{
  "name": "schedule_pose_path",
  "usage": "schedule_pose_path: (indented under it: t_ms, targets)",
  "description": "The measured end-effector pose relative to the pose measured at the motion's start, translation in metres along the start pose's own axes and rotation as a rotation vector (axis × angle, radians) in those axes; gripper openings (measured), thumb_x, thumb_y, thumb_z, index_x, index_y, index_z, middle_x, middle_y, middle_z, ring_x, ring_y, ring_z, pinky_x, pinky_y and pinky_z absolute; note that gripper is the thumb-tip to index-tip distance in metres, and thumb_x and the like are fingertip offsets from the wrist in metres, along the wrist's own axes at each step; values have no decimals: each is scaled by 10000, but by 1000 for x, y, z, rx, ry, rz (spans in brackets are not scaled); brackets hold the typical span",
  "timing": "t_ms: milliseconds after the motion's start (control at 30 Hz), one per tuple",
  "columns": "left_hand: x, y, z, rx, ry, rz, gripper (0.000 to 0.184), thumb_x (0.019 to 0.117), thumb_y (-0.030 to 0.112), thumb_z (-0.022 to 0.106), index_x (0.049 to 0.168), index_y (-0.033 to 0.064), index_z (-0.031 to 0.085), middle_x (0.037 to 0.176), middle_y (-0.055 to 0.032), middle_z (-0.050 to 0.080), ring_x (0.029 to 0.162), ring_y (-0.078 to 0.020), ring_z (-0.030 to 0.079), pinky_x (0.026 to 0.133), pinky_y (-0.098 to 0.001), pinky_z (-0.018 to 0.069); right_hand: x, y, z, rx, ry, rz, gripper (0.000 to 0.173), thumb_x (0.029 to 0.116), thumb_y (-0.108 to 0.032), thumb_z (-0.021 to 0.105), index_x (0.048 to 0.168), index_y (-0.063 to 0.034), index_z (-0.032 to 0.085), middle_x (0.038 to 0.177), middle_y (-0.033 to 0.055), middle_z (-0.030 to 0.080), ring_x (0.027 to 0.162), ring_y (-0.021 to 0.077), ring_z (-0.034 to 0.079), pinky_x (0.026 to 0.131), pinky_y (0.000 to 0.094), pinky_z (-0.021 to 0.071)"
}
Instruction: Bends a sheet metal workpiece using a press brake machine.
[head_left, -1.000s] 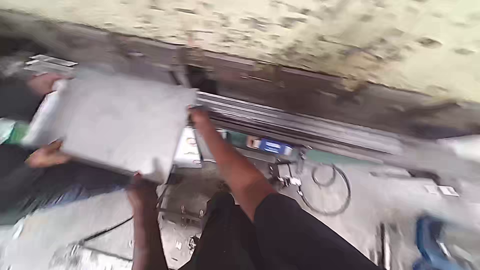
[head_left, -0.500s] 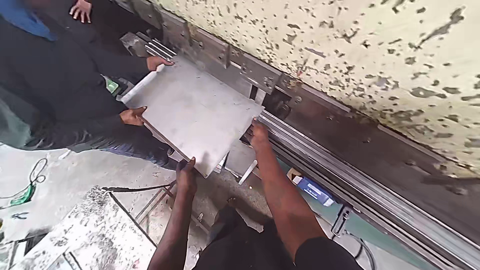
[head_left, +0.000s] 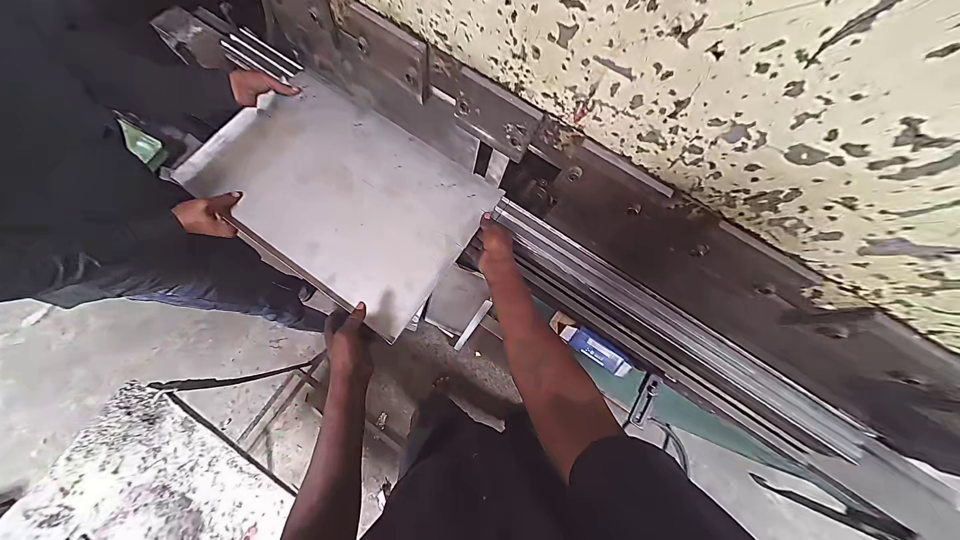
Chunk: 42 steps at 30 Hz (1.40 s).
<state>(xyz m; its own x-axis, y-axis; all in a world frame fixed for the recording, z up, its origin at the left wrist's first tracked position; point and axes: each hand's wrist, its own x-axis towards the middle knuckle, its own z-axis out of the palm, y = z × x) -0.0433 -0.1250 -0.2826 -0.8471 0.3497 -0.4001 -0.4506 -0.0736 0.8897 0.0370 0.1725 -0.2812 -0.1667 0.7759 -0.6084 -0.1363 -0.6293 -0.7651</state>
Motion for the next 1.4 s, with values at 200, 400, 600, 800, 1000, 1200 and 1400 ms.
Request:
schedule_pose_path:
  t_ms: [200, 400, 600, 800, 1000, 1200, 1400]
  targets:
    - [0, 0, -1, -50, 21, -19, 381, 1015, 196, 632, 1339, 31, 517, 1106, -167, 682, 927, -278, 704, 775, -487, 615, -3, -4, 0, 14, -4, 4, 432, 1011, -383, 651, 1350, -121, 598, 1288, 171, 636, 1109, 309, 662, 827, 504, 601]
    - [-2, 2, -1, -33, 23, -32, 364, 1008, 225, 645, 1308, 56, 529, 1105, -150, 681, 927, -268, 699, 774, -474, 610, -4, -6, 0, 59, -32, 12, 413, 1026, -367, 628, 1336, -98, 578, 1192, 174, 665, 990, 294, 698, 760, 473, 620]
    - [-5, 3, -1, -52, 18, -38, 428, 982, 248, 687, 1350, 88, 540, 1139, -138, 691, 951, -270, 706, 782, -483, 615, -3, -7, 0, 37, -44, -9, 429, 1034, -370, 612, 1362, -98, 560, 1198, 177, 663, 984, 296, 701, 753, 473, 622]
    - [-6, 2, -1, -26, 17, -26, 483, 949, 302, 730, 1348, 116, 532, 1136, -100, 682, 938, -236, 690, 766, -456, 605, -3, -9, 3, 30, 8, -7, 498, 1012, -389, 649, 1393, -90, 531, 1264, 191, 640, 1066, 312, 687, 808, 487, 623]
    - [-8, 2, 0, -34, 9, -18, 487, 928, 315, 757, 1327, 133, 544, 1086, -67, 673, 860, -192, 662, 709, -400, 584, -5, -10, 4, 40, 11, -9, 535, 1003, -412, 657, 1417, -104, 515, 1307, 179, 627, 1115, 311, 674, 838, 496, 617]
    - [-13, 3, 0, -20, 9, -34, 544, 925, 350, 759, 1362, 143, 509, 1141, -68, 659, 894, -198, 664, 741, -412, 590, -10, -16, 5, 11, 15, 13, 484, 1024, -401, 627, 1391, -99, 534, 1269, 173, 632, 1071, 292, 680, 818, 467, 616]
    - [-14, 5, 0, -20, 10, -42, 545, 931, 339, 755, 1365, 133, 496, 1114, -62, 665, 855, -179, 653, 721, -377, 576, -11, -16, 4, 7, 6, -6, 478, 1026, -404, 624, 1393, -111, 535, 1308, 162, 626, 1136, 297, 663, 866, 492, 607]
